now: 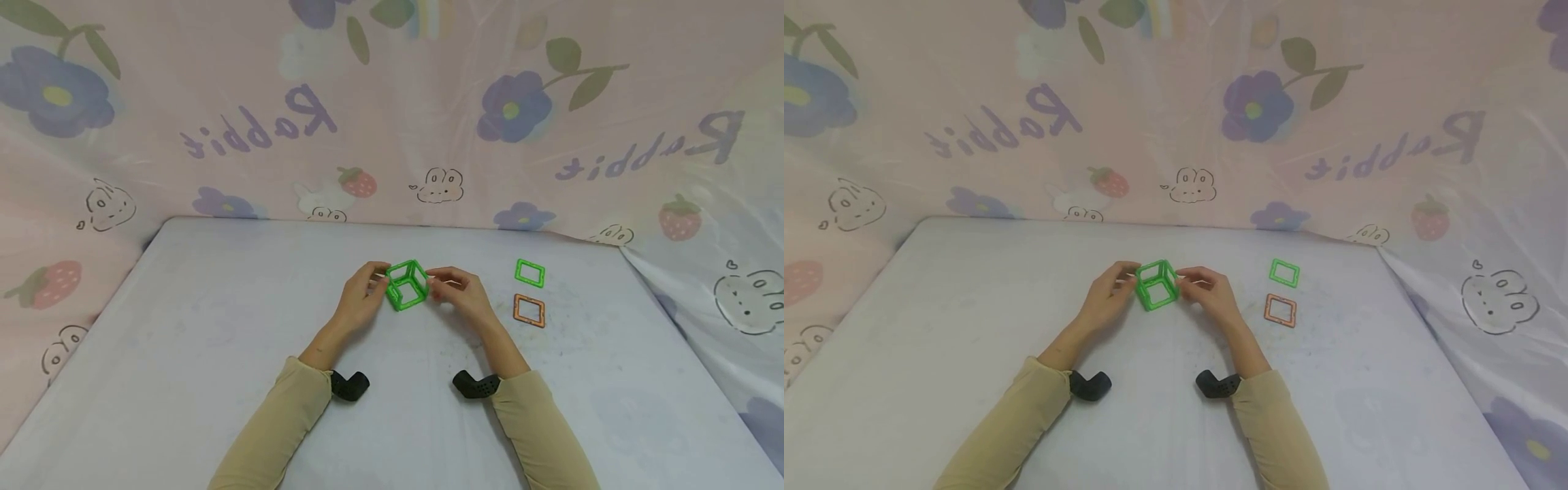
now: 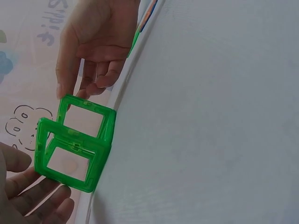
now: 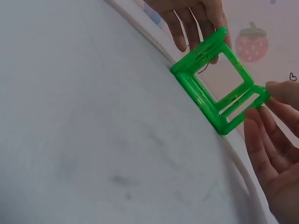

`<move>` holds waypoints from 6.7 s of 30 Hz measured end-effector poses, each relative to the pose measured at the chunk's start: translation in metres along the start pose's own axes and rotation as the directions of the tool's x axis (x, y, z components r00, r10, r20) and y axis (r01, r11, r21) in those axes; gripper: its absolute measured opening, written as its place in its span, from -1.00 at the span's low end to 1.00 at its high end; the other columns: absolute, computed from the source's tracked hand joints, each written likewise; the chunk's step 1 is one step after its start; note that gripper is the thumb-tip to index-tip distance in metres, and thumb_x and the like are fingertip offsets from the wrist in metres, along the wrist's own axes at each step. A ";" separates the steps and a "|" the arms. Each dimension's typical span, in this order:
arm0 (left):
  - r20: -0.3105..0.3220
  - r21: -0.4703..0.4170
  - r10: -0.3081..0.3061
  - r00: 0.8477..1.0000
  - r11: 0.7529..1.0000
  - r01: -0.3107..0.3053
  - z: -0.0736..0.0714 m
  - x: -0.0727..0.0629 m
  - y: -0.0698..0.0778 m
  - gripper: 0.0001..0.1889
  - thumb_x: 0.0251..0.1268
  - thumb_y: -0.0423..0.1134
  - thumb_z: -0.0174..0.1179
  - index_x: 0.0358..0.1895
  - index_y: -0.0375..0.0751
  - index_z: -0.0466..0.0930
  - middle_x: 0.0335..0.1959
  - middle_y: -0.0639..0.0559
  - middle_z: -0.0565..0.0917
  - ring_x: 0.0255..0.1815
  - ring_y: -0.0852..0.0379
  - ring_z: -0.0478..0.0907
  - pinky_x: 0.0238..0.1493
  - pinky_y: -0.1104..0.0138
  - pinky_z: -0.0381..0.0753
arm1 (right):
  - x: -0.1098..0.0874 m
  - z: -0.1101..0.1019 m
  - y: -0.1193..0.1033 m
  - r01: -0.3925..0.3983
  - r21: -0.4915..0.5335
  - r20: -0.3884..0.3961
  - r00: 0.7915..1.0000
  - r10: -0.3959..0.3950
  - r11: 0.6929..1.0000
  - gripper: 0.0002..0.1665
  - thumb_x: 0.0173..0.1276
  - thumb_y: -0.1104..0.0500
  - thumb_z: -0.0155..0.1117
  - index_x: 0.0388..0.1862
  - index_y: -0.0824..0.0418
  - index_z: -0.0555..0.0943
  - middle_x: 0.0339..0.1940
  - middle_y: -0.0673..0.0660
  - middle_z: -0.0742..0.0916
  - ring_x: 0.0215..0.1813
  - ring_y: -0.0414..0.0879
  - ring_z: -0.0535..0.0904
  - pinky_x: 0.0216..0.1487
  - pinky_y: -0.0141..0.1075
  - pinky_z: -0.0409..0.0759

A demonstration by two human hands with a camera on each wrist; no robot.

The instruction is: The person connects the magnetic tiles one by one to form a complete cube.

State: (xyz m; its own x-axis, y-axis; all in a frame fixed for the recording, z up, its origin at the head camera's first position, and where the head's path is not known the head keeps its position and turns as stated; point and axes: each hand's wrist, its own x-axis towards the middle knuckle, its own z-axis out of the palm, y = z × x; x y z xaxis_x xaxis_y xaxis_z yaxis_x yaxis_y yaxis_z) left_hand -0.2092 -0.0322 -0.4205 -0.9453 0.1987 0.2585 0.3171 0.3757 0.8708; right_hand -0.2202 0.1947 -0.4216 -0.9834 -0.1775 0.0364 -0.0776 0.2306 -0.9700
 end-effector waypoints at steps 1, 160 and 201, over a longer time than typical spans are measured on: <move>-0.003 -0.004 0.002 1.000 1.000 -0.002 0.000 0.000 0.000 -0.68 0.42 -0.33 -0.02 0.17 -0.31 0.46 0.07 -0.19 0.59 0.03 -0.07 0.56 0.04 0.11 0.57 | 0.001 0.000 0.001 -0.003 0.005 -0.007 1.000 0.003 1.000 -0.62 0.35 0.13 0.28 0.08 0.30 0.61 -0.23 0.02 0.67 -0.31 -0.16 0.66 -0.21 -0.34 0.64; 0.205 -0.066 -0.066 0.977 0.994 0.081 0.000 -0.004 -0.003 -0.48 0.53 -0.18 -0.11 0.47 -0.12 0.11 0.35 -0.28 0.34 0.36 -0.14 0.35 0.33 0.14 0.39 | 0.004 -0.086 0.021 -0.313 -0.203 -0.750 0.659 0.059 0.928 -0.44 0.21 0.14 0.35 0.21 0.23 0.54 0.35 0.27 0.43 0.41 0.21 0.21 0.42 0.07 0.02; 0.204 -0.072 -0.087 0.975 0.992 0.104 0.001 -0.005 -0.005 -0.49 0.54 -0.14 -0.12 0.48 -0.04 0.10 0.37 -0.25 0.33 0.37 -0.12 0.34 0.34 0.11 0.36 | 0.003 -0.092 0.013 -0.583 -0.363 -0.617 0.735 0.281 0.727 -0.06 0.20 -0.06 0.22 0.43 0.41 0.18 0.29 0.57 0.24 0.29 0.40 0.15 0.28 0.15 0.17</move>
State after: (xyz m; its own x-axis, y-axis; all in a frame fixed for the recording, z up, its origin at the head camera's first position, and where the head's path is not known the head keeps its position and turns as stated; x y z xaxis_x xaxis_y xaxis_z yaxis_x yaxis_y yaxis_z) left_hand -0.2057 -0.0345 -0.4265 -0.9340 0.3455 0.0911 0.2112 0.3282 0.9207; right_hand -0.2392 0.2850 -0.4117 -0.8456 0.5248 -0.0977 0.4577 0.6185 -0.6387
